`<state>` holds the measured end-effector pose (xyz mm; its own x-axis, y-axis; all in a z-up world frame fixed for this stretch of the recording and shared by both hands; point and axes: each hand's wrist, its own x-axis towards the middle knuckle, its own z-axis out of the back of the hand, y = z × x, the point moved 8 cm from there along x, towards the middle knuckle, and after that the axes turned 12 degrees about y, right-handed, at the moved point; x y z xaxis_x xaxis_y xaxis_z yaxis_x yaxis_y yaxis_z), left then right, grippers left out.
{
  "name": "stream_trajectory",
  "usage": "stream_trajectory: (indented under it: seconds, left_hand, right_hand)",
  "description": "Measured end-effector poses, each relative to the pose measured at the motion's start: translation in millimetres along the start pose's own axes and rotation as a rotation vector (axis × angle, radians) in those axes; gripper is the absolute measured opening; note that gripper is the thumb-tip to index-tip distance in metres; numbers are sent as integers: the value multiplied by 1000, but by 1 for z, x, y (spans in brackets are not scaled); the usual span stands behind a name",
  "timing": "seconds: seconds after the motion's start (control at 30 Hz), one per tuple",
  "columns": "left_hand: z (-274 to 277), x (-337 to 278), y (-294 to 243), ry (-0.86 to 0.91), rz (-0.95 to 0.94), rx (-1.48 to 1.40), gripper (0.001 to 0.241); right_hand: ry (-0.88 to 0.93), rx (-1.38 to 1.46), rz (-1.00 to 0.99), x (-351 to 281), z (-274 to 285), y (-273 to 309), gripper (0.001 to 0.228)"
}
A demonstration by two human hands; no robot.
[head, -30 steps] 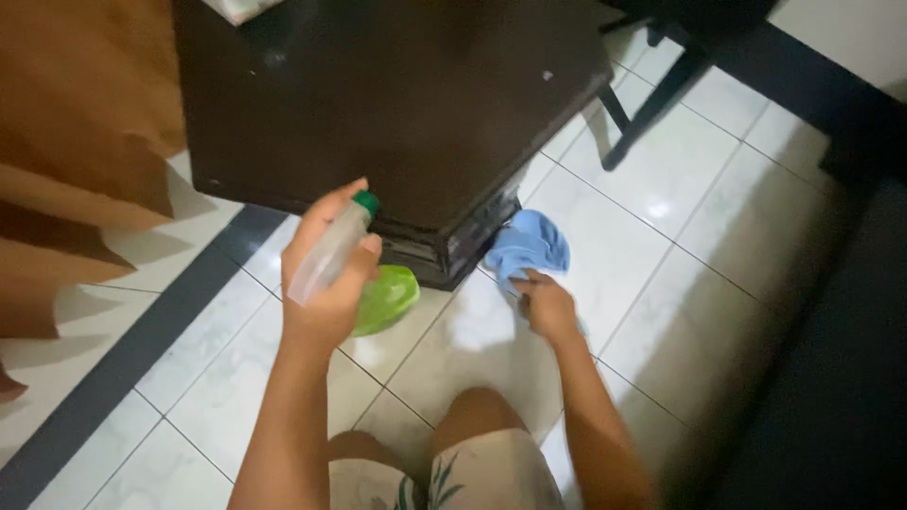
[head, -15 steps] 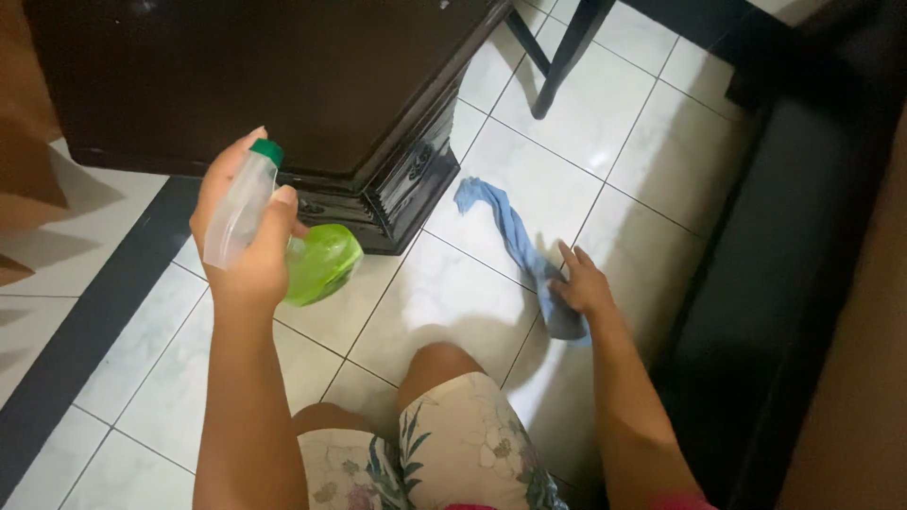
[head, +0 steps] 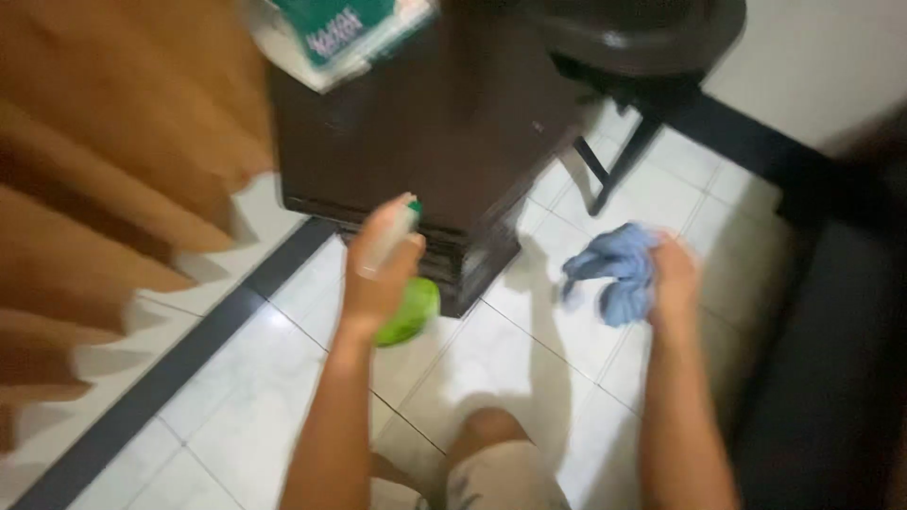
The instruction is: The person cleans a small wooden side table and a bed frame using a spray bottle and a cloth. They spray the surfaces and wipe them down, moving from the table to the bed.
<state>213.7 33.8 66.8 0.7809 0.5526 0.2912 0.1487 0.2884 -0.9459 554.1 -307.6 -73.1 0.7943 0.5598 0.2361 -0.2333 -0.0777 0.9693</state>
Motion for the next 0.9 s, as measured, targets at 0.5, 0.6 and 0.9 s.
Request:
stream_trajectory:
  seconds: [0.5, 0.6, 0.9]
  left_hand:
    - [101, -82, -61, -188, 93, -64, 56]
    - [114, -93, -59, -240, 111, -30, 56]
    - [120, -53, -28, -133, 110, -190, 55]
  right_hand:
    - [549, -206, 218, 175, -197, 382, 46]
    - [460, -317, 109, 192, -188, 371, 51]
    - [271, -717, 1, 195, -138, 296, 69]
